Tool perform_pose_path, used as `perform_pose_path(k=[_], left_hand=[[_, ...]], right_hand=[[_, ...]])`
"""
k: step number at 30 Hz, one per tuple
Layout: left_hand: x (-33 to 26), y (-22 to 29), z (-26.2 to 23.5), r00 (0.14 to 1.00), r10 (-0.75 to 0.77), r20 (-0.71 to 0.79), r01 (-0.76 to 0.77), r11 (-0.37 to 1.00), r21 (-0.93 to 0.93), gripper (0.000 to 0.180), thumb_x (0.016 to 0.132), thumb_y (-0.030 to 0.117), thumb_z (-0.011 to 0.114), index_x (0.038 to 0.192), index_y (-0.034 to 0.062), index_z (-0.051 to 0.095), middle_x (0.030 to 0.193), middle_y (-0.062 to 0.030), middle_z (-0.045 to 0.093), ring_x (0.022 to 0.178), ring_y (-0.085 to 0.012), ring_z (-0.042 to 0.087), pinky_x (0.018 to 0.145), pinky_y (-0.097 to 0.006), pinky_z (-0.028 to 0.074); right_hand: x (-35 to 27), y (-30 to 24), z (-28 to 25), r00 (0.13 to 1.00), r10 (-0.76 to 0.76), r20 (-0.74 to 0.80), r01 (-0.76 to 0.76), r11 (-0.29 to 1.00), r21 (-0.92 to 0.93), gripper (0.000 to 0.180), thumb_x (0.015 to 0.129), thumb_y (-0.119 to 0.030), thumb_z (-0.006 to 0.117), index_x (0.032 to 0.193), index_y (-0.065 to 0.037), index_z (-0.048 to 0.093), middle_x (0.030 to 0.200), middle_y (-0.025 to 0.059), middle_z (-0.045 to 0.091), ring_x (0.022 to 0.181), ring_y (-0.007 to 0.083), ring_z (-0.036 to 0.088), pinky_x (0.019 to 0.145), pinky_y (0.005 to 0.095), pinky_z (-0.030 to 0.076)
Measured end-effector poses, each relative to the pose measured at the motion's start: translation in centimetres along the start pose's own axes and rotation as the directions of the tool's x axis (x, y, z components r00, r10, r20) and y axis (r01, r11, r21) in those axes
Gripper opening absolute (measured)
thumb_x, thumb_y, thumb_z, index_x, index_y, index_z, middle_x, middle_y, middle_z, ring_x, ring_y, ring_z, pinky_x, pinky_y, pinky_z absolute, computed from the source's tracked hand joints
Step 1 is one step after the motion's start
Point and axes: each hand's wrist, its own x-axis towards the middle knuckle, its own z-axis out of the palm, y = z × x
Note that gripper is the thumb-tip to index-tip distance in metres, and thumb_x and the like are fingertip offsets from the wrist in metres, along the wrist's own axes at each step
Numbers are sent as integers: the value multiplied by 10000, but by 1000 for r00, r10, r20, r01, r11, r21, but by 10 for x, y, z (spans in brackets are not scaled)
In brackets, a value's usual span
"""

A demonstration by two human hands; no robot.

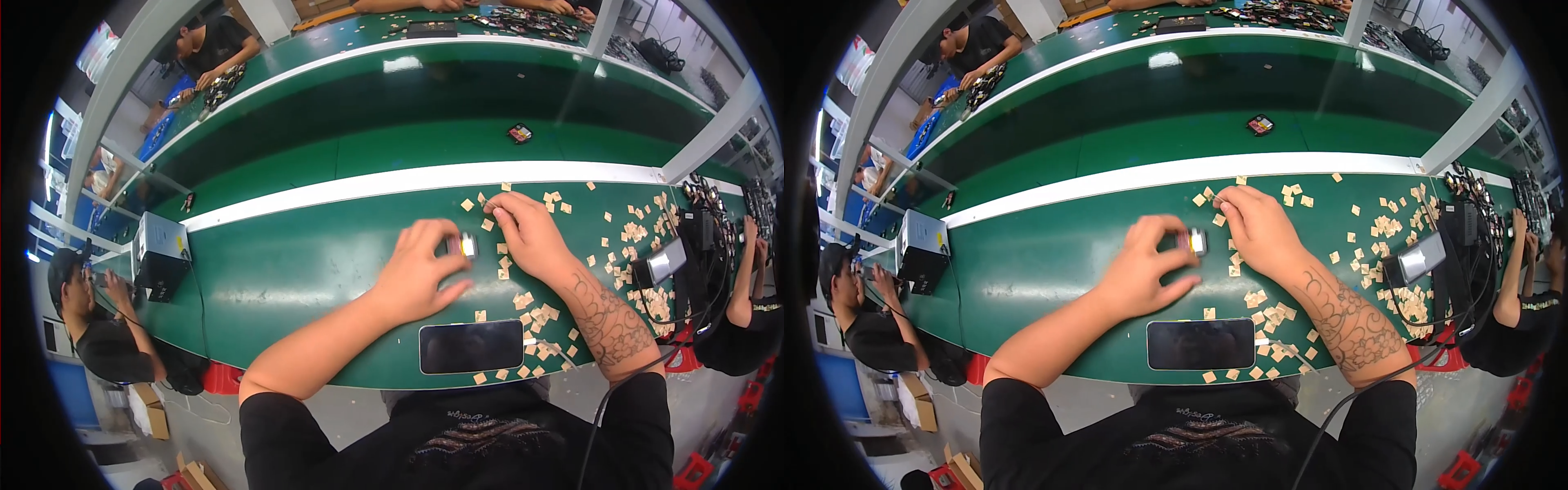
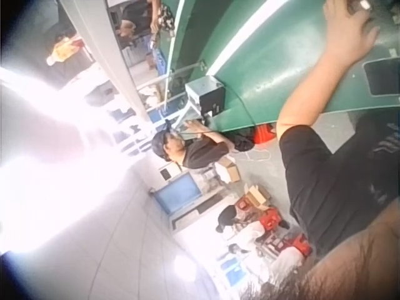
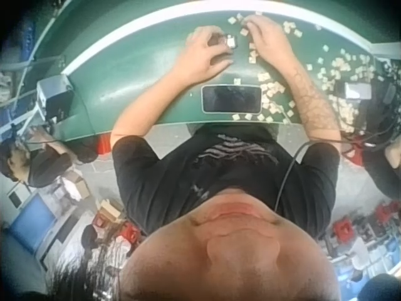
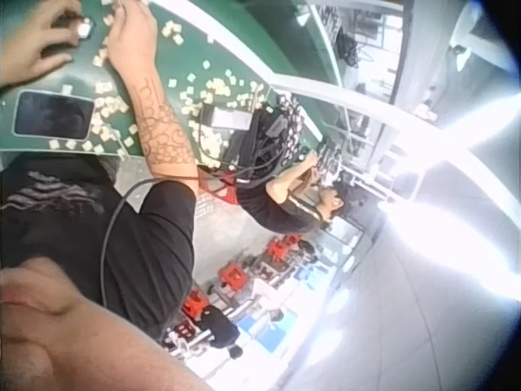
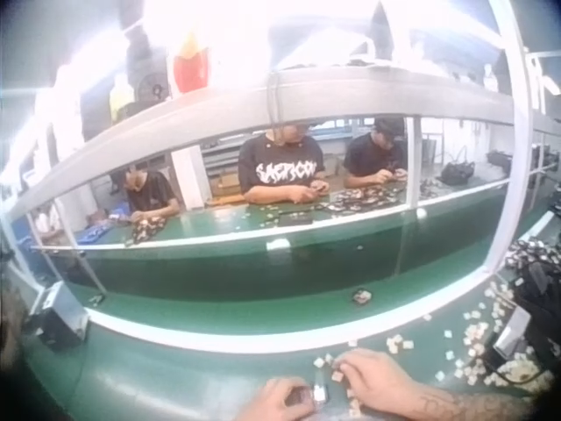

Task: The person is assembling small electronic components on a factory assembly line.

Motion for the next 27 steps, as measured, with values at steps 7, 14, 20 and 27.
perform_pose_path(k=[7,14,20,27], left_hand=[[-2,-7,3,953,-281,-117,304,893,331,579,949,335,774,1463,108,635,1426,-208,538,1344,-384,500,1116,-514,393],[-1,-11,-7,951,-291,-106,303,945,127,571,932,242,810,1448,89,618,1366,-151,604,1307,-351,549,1104,-494,418],[0,-12,-3,986,-151,-77,147,987,-58,262,920,121,813,1166,87,731,1089,-85,713,1074,-304,649,966,-433,482],[26,-33,-16,969,-234,-81,221,965,-143,182,921,104,768,1094,61,733,980,-106,719,994,-337,675,930,-457,528]], right_hand=[[3,0,-1,999,41,-1,-41,999,-32,166,1067,-73,573,1119,3,711,1024,176,726,882,374,707,797,434,565],[1,-6,-1,989,-85,120,95,993,-73,157,1014,-8,634,1136,-30,730,950,126,684,824,287,689,733,383,546],[-6,-8,12,942,-232,241,250,967,-46,60,976,-111,734,988,-54,722,861,95,667,700,294,657,629,401,517],[-2,-3,7,970,-166,178,172,985,-15,107,991,-174,729,972,-72,706,837,92,660,724,312,671,666,425,535]])
